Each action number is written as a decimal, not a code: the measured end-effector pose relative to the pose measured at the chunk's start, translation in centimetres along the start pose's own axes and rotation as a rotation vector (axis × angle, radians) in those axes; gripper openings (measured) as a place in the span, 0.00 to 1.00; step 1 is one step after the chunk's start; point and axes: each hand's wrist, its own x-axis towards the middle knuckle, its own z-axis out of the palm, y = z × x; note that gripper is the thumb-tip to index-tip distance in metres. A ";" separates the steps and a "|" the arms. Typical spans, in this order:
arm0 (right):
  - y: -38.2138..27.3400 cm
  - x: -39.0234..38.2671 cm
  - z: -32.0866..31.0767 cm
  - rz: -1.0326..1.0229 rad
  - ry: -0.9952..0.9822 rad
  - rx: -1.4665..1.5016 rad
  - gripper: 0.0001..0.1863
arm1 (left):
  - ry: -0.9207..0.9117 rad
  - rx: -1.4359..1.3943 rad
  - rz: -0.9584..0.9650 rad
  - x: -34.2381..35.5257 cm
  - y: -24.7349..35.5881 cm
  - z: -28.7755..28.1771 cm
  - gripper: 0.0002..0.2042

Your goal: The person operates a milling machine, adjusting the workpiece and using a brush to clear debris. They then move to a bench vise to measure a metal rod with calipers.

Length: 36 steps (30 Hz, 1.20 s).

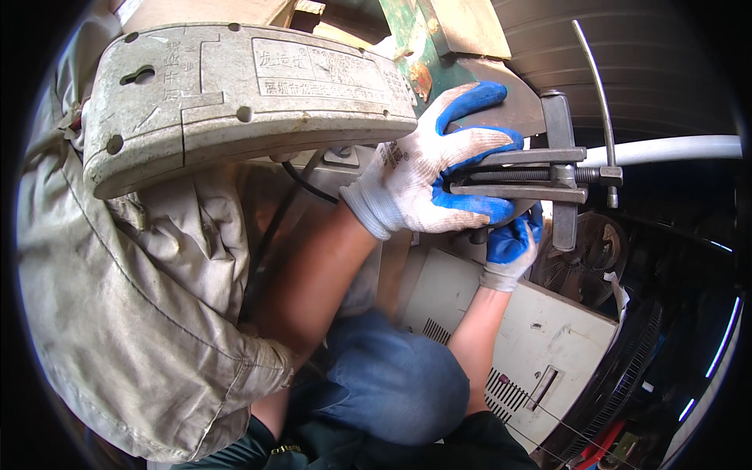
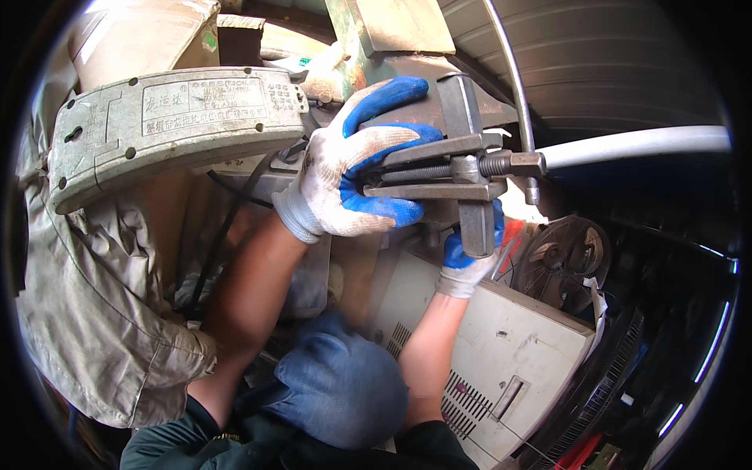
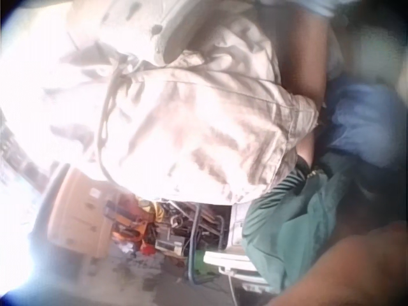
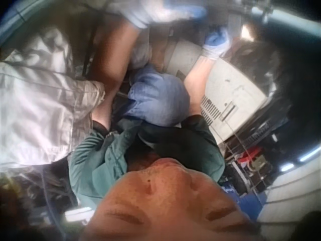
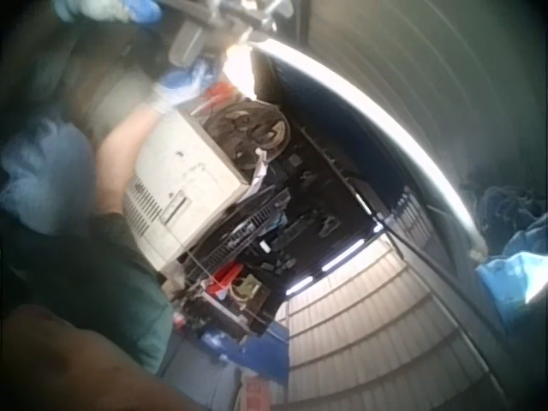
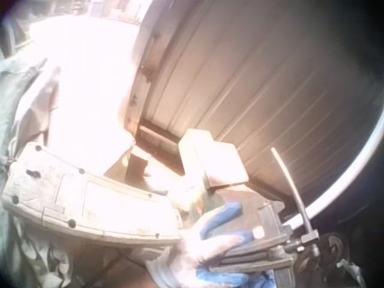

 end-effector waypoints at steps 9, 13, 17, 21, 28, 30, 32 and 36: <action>-4.4 -0.2 2.6 -0.469 -0.187 -1.044 0.19 | -0.043 0.102 -0.032 -0.6 -0.3 -0.2 0.33; -5.2 0.5 1.0 -0.383 -0.285 -1.100 0.18 | -0.032 0.062 -0.026 -0.2 -0.3 0.2 0.33; -6.8 -0.5 2.0 -0.235 -0.282 -0.913 0.20 | 0.002 0.066 -0.041 -0.4 -0.1 0.4 0.33; -12.8 -3.6 11.1 -0.329 -0.122 -0.438 0.35 | -0.017 0.081 -0.041 -0.7 -0.6 0.2 0.34; -18.0 -5.0 19.2 -0.189 -0.395 -0.563 0.24 | -0.027 0.146 -0.010 -0.1 0.0 -0.4 0.38; -18.3 -5.7 19.5 -0.203 -0.411 -0.537 0.23 | -0.026 0.146 0.004 0.0 -0.1 0.0 0.40; -18.5 -6.5 19.9 -0.217 -0.412 -0.525 0.25 | -0.022 0.060 0.006 0.1 -0.4 -0.1 0.41; -18.1 -6.4 19.9 -0.334 -0.457 -0.707 0.27 | 0.035 -0.044 -0.038 -0.2 -0.6 0.5 0.48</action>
